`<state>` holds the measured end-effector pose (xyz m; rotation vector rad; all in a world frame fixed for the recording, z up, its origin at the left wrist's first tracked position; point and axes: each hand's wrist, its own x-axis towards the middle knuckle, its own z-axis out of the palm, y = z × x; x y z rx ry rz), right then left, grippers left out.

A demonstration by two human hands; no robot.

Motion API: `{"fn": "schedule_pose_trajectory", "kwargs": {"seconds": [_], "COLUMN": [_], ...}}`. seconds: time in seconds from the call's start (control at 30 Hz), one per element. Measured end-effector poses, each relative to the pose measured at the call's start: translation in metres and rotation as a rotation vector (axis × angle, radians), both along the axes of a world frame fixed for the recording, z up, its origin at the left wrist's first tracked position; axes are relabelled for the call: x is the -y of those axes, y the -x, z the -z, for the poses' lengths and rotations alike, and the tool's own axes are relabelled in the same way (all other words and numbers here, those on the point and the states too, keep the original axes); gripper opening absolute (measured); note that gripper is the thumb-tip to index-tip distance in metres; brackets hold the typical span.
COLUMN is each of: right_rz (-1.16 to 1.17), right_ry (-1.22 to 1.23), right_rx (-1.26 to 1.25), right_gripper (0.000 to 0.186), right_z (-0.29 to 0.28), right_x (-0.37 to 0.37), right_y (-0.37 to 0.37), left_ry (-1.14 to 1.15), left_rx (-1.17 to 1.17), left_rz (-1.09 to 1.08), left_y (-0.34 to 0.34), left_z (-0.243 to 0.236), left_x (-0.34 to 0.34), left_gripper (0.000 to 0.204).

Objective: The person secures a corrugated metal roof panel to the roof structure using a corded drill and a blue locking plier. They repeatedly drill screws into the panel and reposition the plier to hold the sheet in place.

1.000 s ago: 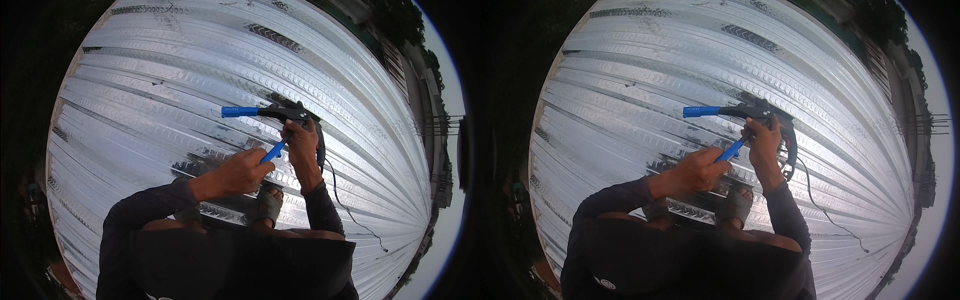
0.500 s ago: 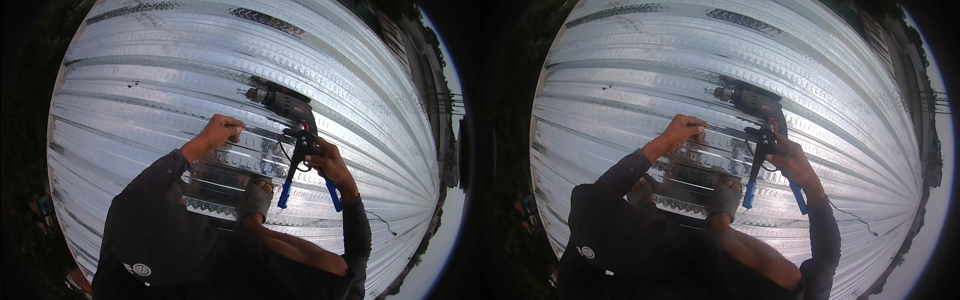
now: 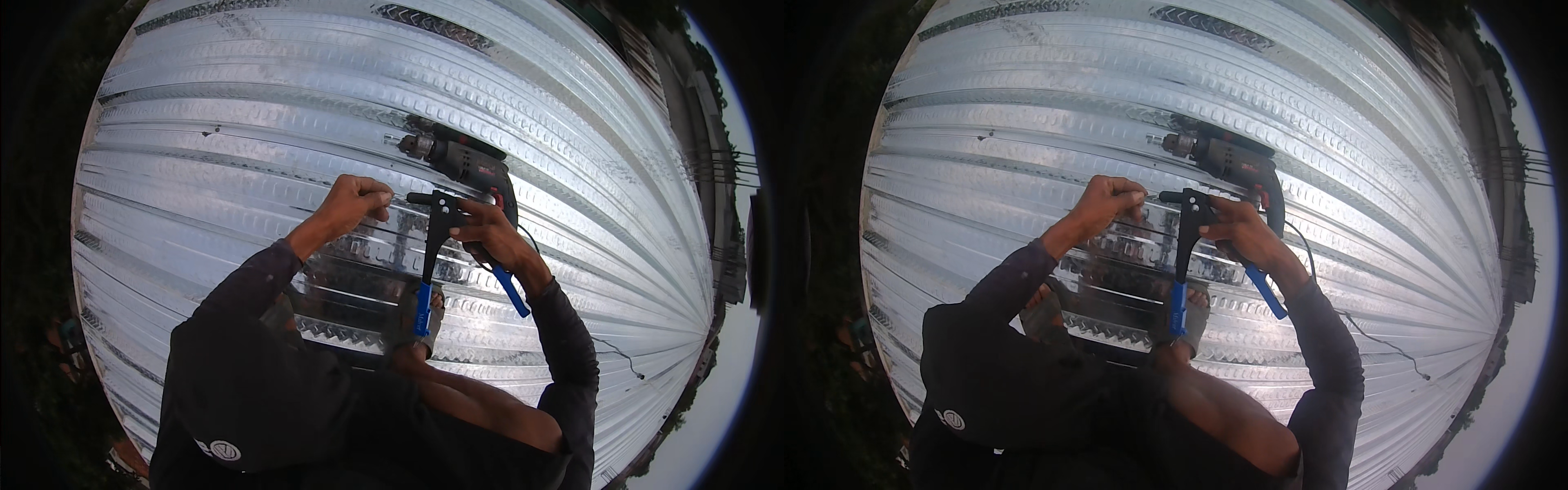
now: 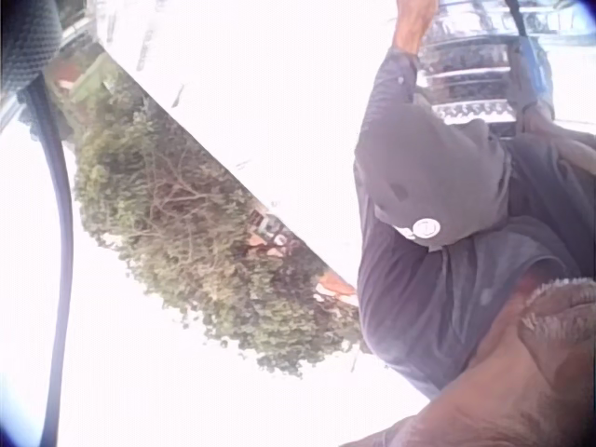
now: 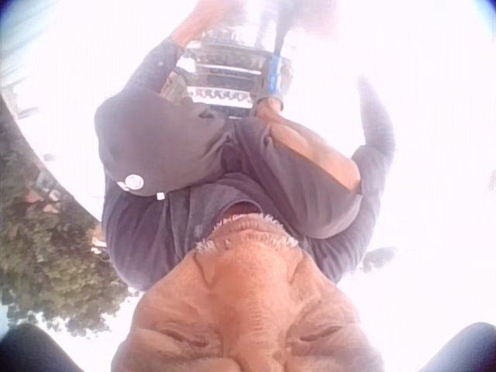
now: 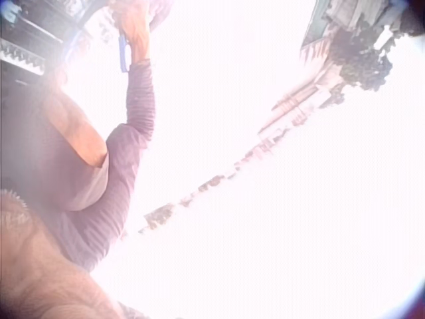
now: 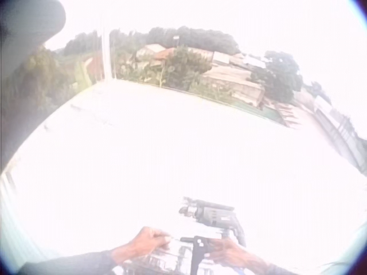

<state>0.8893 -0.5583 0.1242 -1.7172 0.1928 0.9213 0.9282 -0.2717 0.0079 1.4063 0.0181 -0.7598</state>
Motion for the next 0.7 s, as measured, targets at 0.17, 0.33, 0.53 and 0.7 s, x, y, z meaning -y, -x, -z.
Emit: {"fn": "schedule_pose_trajectory", "kwargs": {"seconds": [0.17, 0.33, 0.53, 0.7], "right_rz": [0.05, 0.141, 0.14, 0.069], "right_ry": [0.021, -0.079, -0.071, 0.046], "right_rx": [-0.046, -0.273, -0.168, -0.189], "right_gripper": [0.039, 0.043, 0.043, 0.048], "right_z": [-0.006, 0.01, 0.027, 0.041], "right_x": [-0.012, -0.013, -0.03, -0.03], "right_y": [0.0, -0.001, -0.012, -0.055], "left_ry": [-0.02, 0.002, 0.253, 0.017], "left_rx": [0.067, 0.071, -0.237, -0.194], "left_rz": [0.014, 0.049, -0.209, -0.112], "left_y": [0.002, 0.005, 0.0, -0.034], "left_z": [-0.002, 0.006, 0.025, 0.032], "left_x": [-0.004, -0.006, 0.006, 0.018], "left_gripper": [0.025, 0.025, 0.039, 0.044]}}
